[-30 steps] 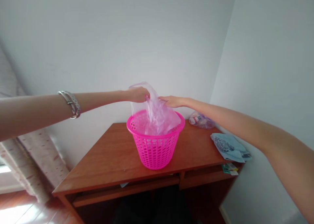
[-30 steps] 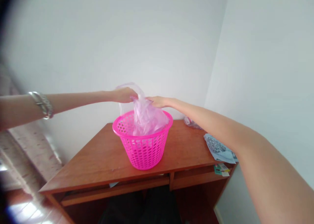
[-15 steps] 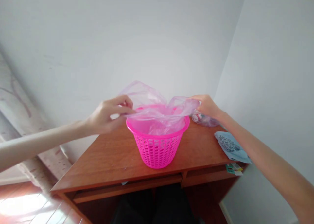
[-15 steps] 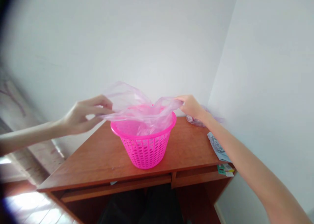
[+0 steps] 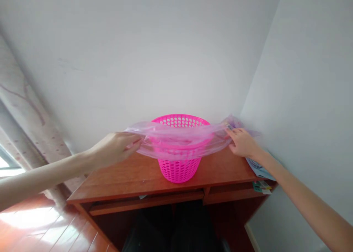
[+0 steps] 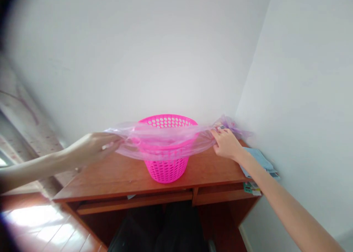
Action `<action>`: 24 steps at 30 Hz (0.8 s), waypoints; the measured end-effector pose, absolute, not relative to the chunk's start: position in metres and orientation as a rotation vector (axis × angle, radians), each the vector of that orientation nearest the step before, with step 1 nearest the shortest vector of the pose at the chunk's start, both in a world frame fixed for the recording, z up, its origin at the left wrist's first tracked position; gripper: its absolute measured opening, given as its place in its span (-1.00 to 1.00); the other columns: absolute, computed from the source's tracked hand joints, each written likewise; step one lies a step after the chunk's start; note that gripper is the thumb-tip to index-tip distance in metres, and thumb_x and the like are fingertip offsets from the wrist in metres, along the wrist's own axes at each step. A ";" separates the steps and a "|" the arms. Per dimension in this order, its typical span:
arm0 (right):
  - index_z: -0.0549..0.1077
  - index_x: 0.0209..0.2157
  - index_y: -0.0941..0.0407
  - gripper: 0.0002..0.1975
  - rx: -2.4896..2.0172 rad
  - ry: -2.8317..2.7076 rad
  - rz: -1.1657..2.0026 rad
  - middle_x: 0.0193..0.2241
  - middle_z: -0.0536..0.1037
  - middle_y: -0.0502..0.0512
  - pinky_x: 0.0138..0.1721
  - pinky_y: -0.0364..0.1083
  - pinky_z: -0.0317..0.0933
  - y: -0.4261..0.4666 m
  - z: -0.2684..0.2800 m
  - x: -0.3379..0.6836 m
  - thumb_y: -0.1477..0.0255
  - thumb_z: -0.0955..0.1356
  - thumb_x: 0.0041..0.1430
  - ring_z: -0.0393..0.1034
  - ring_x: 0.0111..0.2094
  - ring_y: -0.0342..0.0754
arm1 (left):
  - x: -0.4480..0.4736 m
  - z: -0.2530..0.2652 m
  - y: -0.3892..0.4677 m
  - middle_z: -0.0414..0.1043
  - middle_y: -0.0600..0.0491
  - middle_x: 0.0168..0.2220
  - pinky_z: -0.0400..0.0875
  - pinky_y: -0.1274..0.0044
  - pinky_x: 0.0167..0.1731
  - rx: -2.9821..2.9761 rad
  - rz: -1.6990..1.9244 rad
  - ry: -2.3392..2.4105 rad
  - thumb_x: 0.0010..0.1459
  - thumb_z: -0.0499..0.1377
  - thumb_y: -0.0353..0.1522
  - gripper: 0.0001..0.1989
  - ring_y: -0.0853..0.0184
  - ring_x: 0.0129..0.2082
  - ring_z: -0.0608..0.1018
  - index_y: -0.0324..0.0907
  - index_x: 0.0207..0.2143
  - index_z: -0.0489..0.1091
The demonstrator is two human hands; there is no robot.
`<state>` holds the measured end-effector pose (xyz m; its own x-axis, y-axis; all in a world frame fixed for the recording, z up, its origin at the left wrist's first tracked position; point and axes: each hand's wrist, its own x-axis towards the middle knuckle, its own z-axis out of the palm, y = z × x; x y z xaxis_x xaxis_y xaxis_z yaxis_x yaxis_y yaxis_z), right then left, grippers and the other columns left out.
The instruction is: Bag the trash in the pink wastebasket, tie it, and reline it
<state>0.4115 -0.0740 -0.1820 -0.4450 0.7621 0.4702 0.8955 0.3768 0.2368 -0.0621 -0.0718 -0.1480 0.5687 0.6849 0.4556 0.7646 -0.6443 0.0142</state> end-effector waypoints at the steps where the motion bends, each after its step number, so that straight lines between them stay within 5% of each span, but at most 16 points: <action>1: 0.15 0.28 0.28 -0.25 -1.502 -2.323 -0.564 -0.19 0.58 0.22 -0.03 0.00 0.18 -0.066 -0.177 0.411 0.54 0.26 -0.02 0.40 -0.13 0.07 | -0.058 -0.140 -0.064 0.56 0.03 -0.38 0.33 0.54 -0.36 -2.568 -0.668 -1.358 0.25 0.00 -0.23 -0.67 0.32 -0.43 0.54 -0.17 -0.27 0.53; 5: 0.05 0.33 0.19 -0.25 -1.528 -2.124 -0.124 -0.44 0.59 0.03 -0.30 -0.15 0.21 -0.024 -0.153 0.396 0.48 0.23 0.07 0.40 -0.44 -0.08 | -0.036 -0.109 -0.024 0.48 0.07 -0.54 0.25 0.58 -0.45 -2.431 -0.796 -1.663 0.17 0.06 -0.19 -0.68 0.36 -0.53 0.48 -0.21 -0.32 0.50; 9: 0.52 -0.01 0.21 -0.56 -1.433 -1.866 0.045 -0.39 0.59 0.11 -0.31 -0.19 0.20 0.025 -0.139 0.373 0.40 0.20 0.16 0.37 -0.43 -0.14 | -0.023 -0.100 0.033 0.42 0.12 -0.60 0.20 0.60 -0.48 -2.406 -0.860 -1.692 0.03 0.19 -0.17 -0.66 0.40 -0.58 0.43 -0.24 -0.24 0.48; 11: 0.61 -0.17 0.20 -0.65 -1.438 -1.811 0.027 -0.32 0.60 0.14 -0.30 -0.19 0.19 0.048 -0.140 0.366 0.40 0.26 0.11 0.37 -0.39 -0.14 | -0.021 -0.105 0.061 0.43 0.09 -0.57 0.19 0.59 -0.49 -2.416 -0.886 -1.710 -0.04 0.25 -0.17 -0.62 0.38 -0.56 0.43 -0.23 -0.23 0.52; 18: 0.56 -0.06 0.19 -0.60 -1.460 -1.818 0.263 -0.30 0.61 0.11 -0.39 -0.24 0.13 0.102 -0.166 0.366 0.47 0.31 0.04 0.35 -0.43 -0.17 | -0.023 -0.127 0.113 0.47 0.01 -0.55 0.20 0.55 -0.54 -2.531 -1.163 -1.990 -0.12 0.28 -0.21 -0.72 0.33 -0.52 0.44 -0.26 -0.44 0.58; 22: 0.54 -0.03 0.22 -0.58 -1.464 -1.793 0.373 -0.24 0.61 0.14 -0.38 -0.24 0.16 0.117 -0.173 0.367 0.49 0.30 0.06 0.37 -0.40 -0.17 | -0.015 -0.124 0.104 0.16 0.14 -0.76 0.01 0.57 -0.62 -2.484 -1.172 -1.985 0.02 0.17 -0.04 -0.55 0.45 -0.68 0.21 -0.28 -0.44 0.57; 24: 0.54 -0.02 0.21 -0.58 -1.467 -1.780 0.378 -0.27 0.61 0.13 -0.39 -0.24 0.16 0.120 -0.175 0.366 0.48 0.29 0.07 0.35 -0.44 -0.18 | -0.013 -0.122 0.095 0.18 0.13 -0.75 0.02 0.59 -0.61 -2.495 -1.083 -1.986 0.03 0.16 0.00 -0.50 0.45 -0.66 0.24 -0.30 -0.48 0.54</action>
<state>0.3663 0.1203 -0.1754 -0.0264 0.9260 0.3767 0.6926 0.2887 -0.6610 -0.0132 0.0949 -0.1223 0.1093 0.9348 0.3380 0.7904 -0.2879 0.5406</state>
